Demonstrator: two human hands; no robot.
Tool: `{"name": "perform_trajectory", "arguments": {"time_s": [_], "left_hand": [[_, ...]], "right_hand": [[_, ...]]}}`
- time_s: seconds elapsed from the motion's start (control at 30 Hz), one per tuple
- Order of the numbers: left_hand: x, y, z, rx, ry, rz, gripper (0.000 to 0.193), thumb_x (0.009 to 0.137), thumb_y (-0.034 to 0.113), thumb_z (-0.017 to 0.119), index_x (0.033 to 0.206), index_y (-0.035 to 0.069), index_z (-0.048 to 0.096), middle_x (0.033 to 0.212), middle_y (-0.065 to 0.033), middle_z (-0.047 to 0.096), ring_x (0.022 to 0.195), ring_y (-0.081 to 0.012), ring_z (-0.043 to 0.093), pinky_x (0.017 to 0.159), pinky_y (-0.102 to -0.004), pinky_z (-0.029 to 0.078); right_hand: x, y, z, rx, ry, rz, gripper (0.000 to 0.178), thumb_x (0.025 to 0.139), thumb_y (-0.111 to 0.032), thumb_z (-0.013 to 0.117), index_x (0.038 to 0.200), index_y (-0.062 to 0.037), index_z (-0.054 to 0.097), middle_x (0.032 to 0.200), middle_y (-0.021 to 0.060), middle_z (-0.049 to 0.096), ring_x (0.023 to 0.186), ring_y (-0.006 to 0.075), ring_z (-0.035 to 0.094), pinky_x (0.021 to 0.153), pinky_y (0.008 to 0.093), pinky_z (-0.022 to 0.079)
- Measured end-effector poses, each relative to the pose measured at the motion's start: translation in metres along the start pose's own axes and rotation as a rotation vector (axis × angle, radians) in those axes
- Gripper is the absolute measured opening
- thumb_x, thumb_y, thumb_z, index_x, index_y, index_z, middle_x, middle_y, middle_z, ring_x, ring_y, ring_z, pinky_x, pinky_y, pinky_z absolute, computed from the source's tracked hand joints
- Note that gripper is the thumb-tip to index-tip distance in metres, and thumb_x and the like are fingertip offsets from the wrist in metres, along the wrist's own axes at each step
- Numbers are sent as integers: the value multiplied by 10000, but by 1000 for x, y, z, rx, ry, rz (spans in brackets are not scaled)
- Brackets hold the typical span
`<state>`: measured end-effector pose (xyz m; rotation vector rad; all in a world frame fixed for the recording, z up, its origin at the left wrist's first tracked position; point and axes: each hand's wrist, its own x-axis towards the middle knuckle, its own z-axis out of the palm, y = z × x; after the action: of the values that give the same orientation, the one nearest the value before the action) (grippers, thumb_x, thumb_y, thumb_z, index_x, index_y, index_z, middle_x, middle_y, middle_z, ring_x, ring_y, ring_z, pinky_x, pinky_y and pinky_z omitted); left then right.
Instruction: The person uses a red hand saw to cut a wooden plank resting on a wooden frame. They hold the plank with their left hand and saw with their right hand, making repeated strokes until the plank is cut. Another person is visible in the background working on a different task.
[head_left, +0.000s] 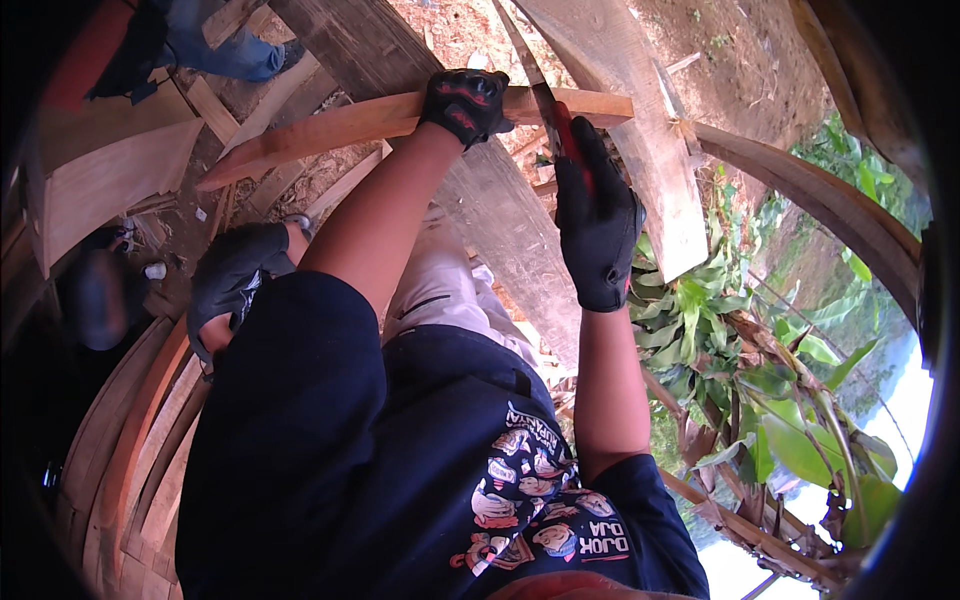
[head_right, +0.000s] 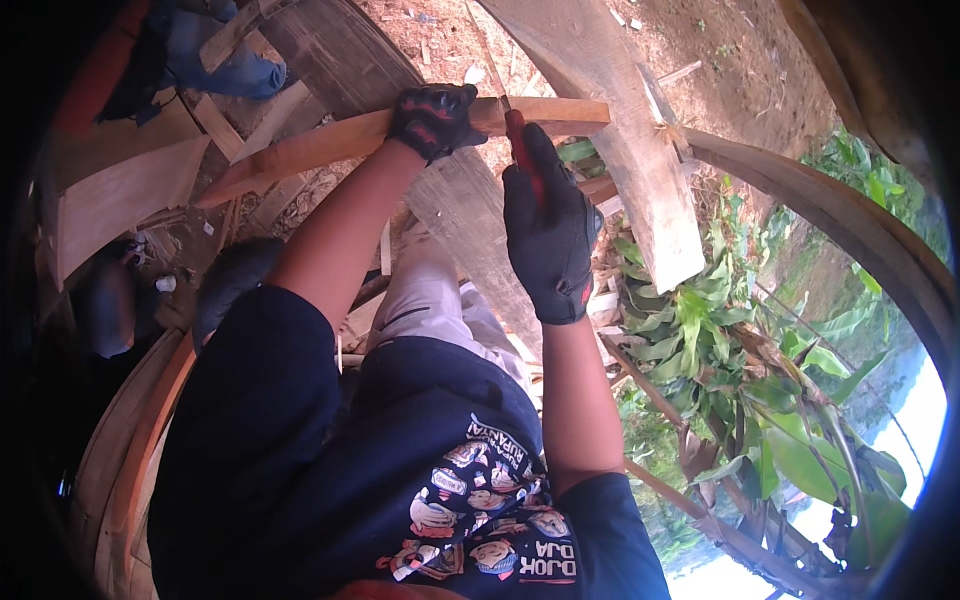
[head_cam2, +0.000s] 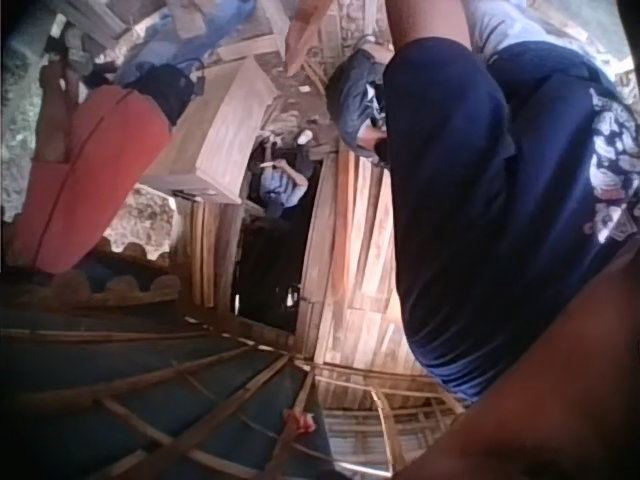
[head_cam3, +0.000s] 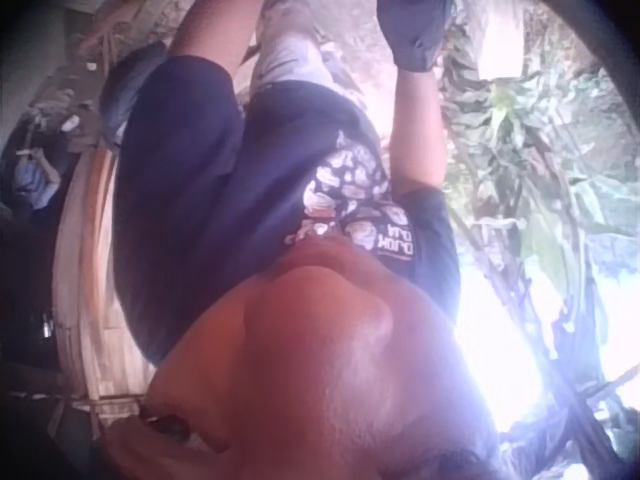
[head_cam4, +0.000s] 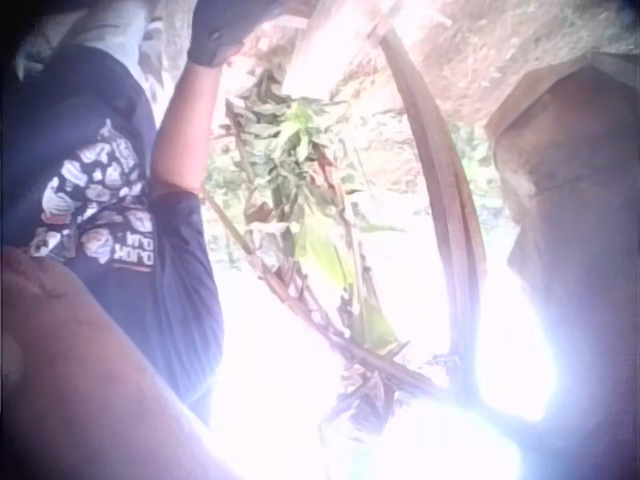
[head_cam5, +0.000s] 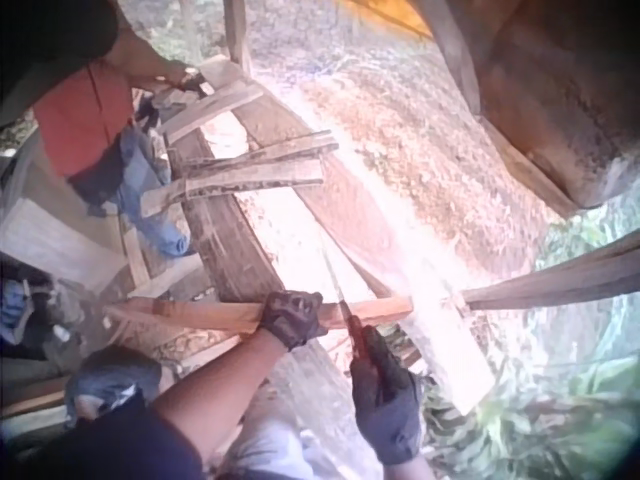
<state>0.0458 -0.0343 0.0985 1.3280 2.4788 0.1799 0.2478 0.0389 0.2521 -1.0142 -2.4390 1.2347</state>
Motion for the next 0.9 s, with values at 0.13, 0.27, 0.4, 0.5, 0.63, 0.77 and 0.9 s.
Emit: {"name": "perform_trajectory", "arguments": {"time_s": [0.13, 0.27, 0.4, 0.5, 0.63, 0.77, 0.9], "left_hand": [[-12, 1, 1, 19, 22, 34, 602, 802, 608, 867, 1173, 151, 741, 1021, -88, 818, 966, -316, 793, 842, -488, 615], [-19, 13, 0, 17, 41, -7, 509, 799, 570, 884, 1076, 170, 734, 956, -89, 809, 938, -290, 794, 809, -465, 611], [-23, 21, 4, -13, 36, -84, 600, 809, 642, 857, 1103, 136, 727, 924, -140, 796, 890, -339, 791, 795, -507, 614], [-24, 22, 6, -32, 76, -107, 590, 815, 627, 858, 1098, 127, 725, 912, -151, 791, 887, -347, 789, 795, -509, 614], [-27, 24, 8, -41, 104, -111, 564, 832, 598, 853, 1109, 123, 727, 930, -145, 794, 907, -351, 788, 811, -503, 614], [-29, 28, 12, -13, 71, -143, 568, 850, 603, 829, 1137, 123, 731, 1023, -123, 804, 993, -345, 782, 862, -500, 614], [-21, 19, 6, 43, 52, -154, 570, 828, 622, 808, 1200, 194, 757, 1093, -82, 813, 1045, -302, 787, 926, -484, 612]], "right_hand": [[-13, 21, -7, 40, -9, -17, 448, 1037, -187, 700, 1470, -74, 681, 1248, 244, 780, 1120, 404, 783, 917, 448, 616], [-20, 41, -10, 121, -11, 23, 466, 1024, -183, 714, 1482, -100, 680, 1239, 237, 786, 1091, 393, 797, 901, 451, 621], [-22, 44, -10, 157, -25, -39, 487, 1018, -186, 728, 1495, -104, 674, 1232, 240, 788, 1076, 381, 806, 897, 453, 622], [-21, 49, -9, 126, -5, -118, 493, 1021, -176, 722, 1505, -103, 667, 1257, 247, 779, 1099, 382, 801, 916, 450, 618], [-29, 63, 1, 111, 19, -207, 489, 1031, -165, 704, 1513, -96, 660, 1337, 251, 751, 1190, 386, 772, 971, 440, 605], [-43, 73, 3, 133, -20, -137, 487, 1038, -133, 679, 1521, -76, 649, 1404, 248, 724, 1275, 386, 733, 1026, 446, 588], [-46, 85, 9, 192, -17, -131, 488, 1044, -108, 662, 1530, -66, 642, 1416, 250, 719, 1299, 388, 721, 1045, 451, 580]]}}
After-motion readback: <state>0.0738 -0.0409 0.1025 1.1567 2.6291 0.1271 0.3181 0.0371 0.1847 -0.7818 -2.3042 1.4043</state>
